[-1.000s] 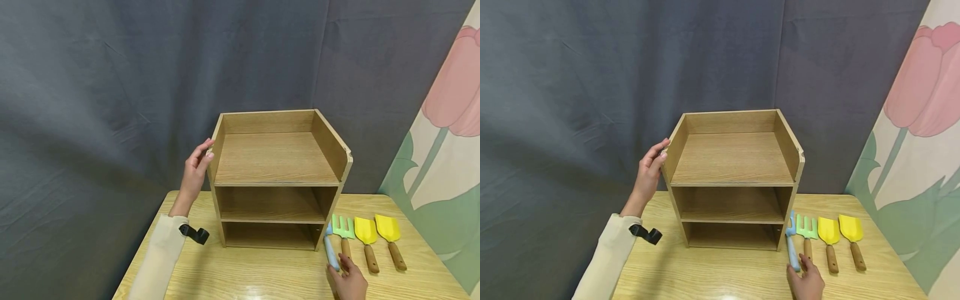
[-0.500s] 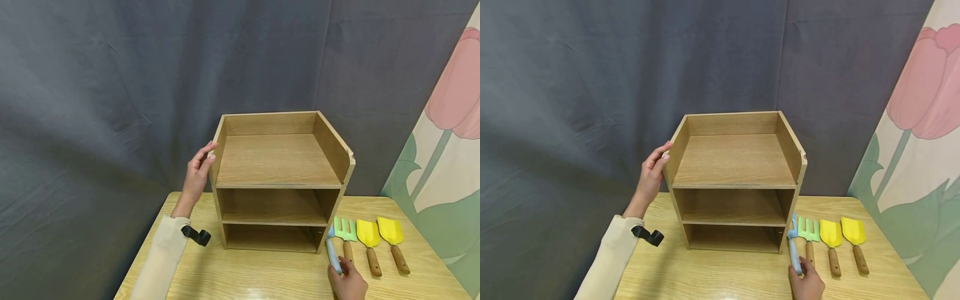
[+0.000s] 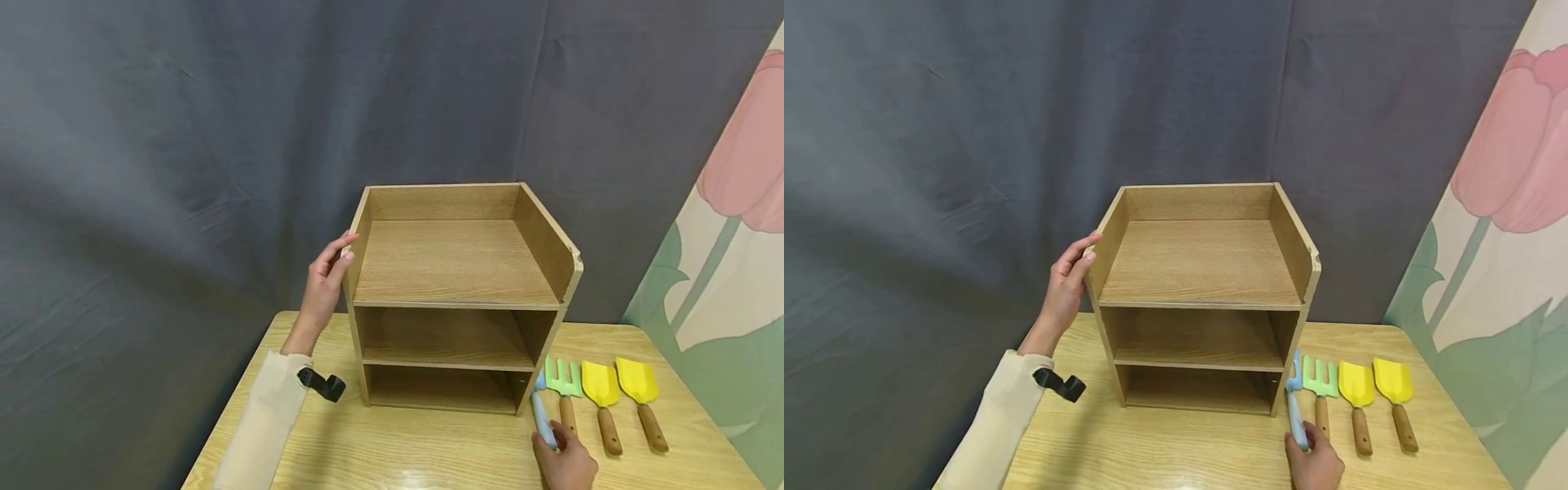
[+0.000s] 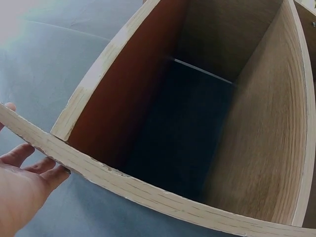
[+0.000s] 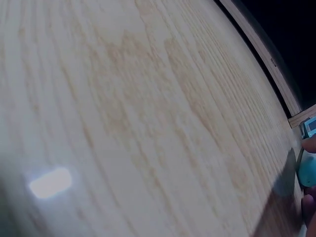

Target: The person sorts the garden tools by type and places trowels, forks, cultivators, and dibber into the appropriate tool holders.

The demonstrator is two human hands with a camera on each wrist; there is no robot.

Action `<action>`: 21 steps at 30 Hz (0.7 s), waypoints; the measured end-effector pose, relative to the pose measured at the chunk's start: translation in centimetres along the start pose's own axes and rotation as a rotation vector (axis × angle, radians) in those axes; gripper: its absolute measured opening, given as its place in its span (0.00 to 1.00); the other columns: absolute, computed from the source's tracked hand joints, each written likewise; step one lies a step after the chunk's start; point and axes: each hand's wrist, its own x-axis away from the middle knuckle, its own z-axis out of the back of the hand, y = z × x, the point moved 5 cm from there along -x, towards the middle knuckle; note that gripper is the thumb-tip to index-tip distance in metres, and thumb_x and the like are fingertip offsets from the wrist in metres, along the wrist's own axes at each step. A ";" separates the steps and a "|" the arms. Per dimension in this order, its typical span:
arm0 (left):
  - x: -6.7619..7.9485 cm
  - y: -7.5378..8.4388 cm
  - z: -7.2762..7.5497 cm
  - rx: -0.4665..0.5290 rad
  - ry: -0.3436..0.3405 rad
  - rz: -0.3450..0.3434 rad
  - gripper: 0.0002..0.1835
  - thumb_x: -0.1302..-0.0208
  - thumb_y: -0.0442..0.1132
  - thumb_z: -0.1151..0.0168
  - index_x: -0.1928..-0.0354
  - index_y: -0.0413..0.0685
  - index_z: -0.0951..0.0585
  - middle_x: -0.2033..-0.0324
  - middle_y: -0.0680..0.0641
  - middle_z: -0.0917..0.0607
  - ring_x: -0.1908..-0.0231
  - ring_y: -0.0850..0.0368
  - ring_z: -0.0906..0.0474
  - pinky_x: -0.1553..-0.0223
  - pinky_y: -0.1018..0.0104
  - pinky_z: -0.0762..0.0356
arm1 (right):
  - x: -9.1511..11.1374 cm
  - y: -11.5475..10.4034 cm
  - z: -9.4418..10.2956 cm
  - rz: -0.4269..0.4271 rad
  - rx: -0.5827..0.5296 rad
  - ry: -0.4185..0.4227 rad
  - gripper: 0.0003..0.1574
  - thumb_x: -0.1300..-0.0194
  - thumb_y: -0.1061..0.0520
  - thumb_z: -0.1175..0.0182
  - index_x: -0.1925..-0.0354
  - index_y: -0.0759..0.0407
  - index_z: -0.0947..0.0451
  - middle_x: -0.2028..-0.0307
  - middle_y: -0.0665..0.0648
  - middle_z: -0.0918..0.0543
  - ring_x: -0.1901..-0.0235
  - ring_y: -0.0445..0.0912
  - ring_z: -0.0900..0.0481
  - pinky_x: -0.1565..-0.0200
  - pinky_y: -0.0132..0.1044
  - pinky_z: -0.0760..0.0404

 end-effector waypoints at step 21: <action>-0.2 0.1 0.3 -0.015 -0.010 0.009 0.19 0.28 0.29 0.51 0.38 0.29 0.29 0.34 0.37 0.31 0.31 0.53 0.44 0.33 0.58 0.47 | -0.1 -1.5 0.7 -0.015 -0.022 0.042 0.23 0.49 0.60 0.32 0.54 0.68 0.17 0.68 0.66 0.15 0.76 0.54 0.19 0.67 0.49 0.30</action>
